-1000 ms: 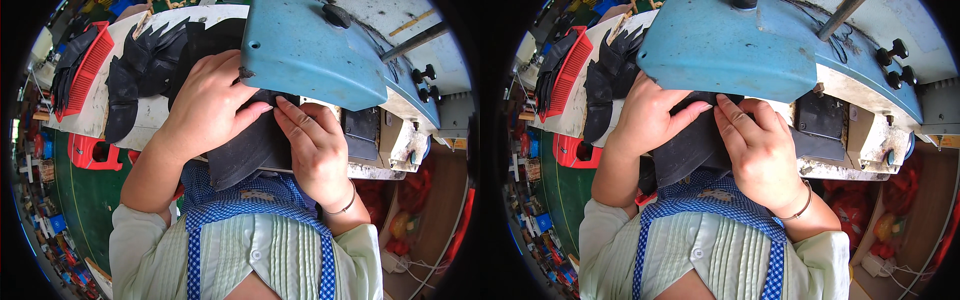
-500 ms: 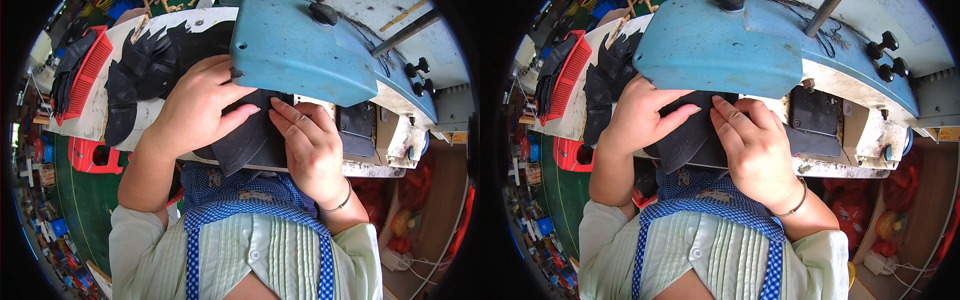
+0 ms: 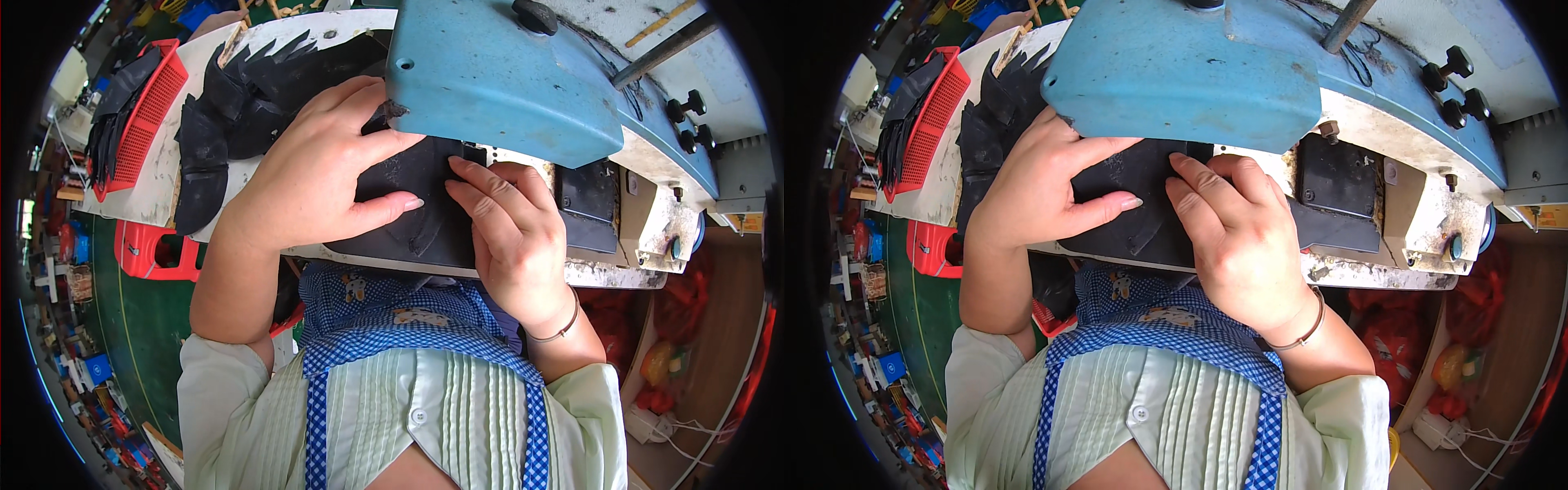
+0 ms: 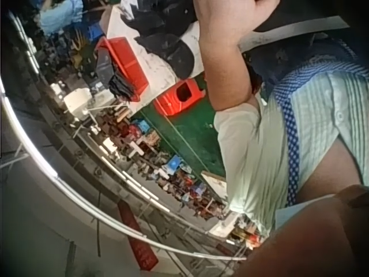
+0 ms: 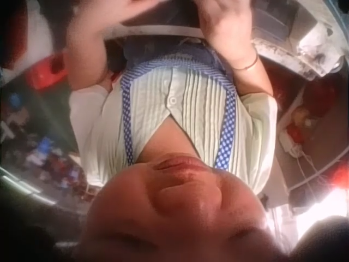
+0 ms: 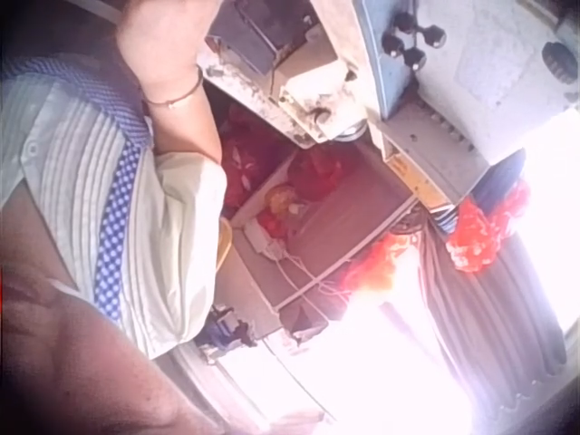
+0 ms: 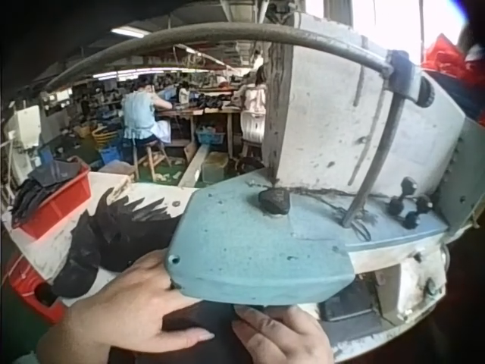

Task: Stitching together black material components using an industrial sewing machine to manufacture shoes.

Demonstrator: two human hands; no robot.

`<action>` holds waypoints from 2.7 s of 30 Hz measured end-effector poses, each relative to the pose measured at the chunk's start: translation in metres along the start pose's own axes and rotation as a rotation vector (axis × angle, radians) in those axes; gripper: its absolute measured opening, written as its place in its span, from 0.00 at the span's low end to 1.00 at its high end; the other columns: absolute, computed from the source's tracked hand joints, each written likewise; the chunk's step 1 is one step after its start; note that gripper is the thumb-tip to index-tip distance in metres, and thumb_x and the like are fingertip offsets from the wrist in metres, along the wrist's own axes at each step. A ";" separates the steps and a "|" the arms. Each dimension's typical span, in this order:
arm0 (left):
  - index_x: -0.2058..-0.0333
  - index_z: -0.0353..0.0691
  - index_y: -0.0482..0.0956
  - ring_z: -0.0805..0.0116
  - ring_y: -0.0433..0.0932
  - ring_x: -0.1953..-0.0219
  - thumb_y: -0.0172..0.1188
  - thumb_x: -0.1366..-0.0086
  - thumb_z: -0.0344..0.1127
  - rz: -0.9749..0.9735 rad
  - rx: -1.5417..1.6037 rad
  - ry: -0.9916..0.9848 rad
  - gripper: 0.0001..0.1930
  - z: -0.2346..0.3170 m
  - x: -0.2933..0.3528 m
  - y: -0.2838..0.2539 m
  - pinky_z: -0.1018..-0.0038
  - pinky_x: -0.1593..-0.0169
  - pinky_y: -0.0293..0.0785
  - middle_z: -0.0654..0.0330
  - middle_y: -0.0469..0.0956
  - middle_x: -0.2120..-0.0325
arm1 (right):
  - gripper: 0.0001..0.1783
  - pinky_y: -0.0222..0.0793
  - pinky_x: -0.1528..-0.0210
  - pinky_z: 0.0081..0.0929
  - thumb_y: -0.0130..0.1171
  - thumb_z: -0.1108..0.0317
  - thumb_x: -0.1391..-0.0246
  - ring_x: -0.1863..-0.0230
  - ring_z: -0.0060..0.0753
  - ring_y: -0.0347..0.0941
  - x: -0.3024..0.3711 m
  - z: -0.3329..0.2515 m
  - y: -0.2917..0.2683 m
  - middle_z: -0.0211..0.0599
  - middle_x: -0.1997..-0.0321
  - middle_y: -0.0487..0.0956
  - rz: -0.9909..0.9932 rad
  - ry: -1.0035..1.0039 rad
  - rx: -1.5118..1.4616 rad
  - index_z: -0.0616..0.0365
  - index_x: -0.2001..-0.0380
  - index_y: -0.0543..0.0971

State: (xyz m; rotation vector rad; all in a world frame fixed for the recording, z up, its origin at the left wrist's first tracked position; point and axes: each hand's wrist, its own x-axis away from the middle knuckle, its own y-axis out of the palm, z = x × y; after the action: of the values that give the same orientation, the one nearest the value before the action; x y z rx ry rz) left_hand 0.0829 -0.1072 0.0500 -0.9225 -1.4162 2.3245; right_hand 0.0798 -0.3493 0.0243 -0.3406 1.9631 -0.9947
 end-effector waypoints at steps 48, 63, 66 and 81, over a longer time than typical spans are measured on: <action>0.51 0.34 0.81 0.66 0.80 0.62 0.68 0.39 0.24 0.444 -0.011 -0.371 0.17 -0.007 0.053 0.007 0.73 0.57 0.76 0.56 0.81 0.61 | 0.16 0.78 0.49 0.40 0.70 0.76 0.58 0.49 0.52 0.78 -0.014 -0.025 0.006 0.48 0.51 0.82 -0.199 -0.234 -0.310 0.68 0.62 0.83; 0.68 0.35 0.85 0.77 0.73 0.78 0.67 0.33 0.33 0.986 0.650 -0.963 0.07 -0.089 0.199 0.029 0.79 0.72 0.67 0.66 0.79 0.77 | 0.18 0.80 0.66 0.31 0.66 0.75 0.63 0.65 0.40 0.81 0.013 -0.057 0.029 0.45 0.62 0.82 -0.334 -0.382 -0.578 0.65 0.63 0.85; 0.76 0.38 0.86 0.57 0.80 0.75 0.62 0.31 0.46 0.137 0.253 -1.111 0.19 -0.088 0.208 0.037 0.64 0.65 0.75 0.55 0.80 0.80 | 0.17 0.80 0.63 0.36 0.71 0.83 0.61 0.64 0.46 0.82 0.033 -0.039 0.059 0.44 0.63 0.84 -0.386 -0.243 -0.584 0.62 0.62 0.85; 0.53 0.44 0.76 0.48 0.80 0.54 0.77 0.45 0.44 0.570 -0.552 -1.481 0.25 -0.238 0.260 0.025 0.58 0.49 0.77 0.52 0.81 0.57 | 0.23 0.73 0.68 0.46 0.74 0.67 0.50 0.73 0.49 0.77 0.112 0.010 0.083 0.48 0.71 0.79 -0.241 0.092 0.143 0.65 0.53 0.79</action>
State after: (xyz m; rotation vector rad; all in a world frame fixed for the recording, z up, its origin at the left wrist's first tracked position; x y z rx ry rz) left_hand 0.0401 0.1833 -0.1464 0.7756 -2.5971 3.2296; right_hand 0.0351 -0.3647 -0.1072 -0.4663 1.9511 -1.3189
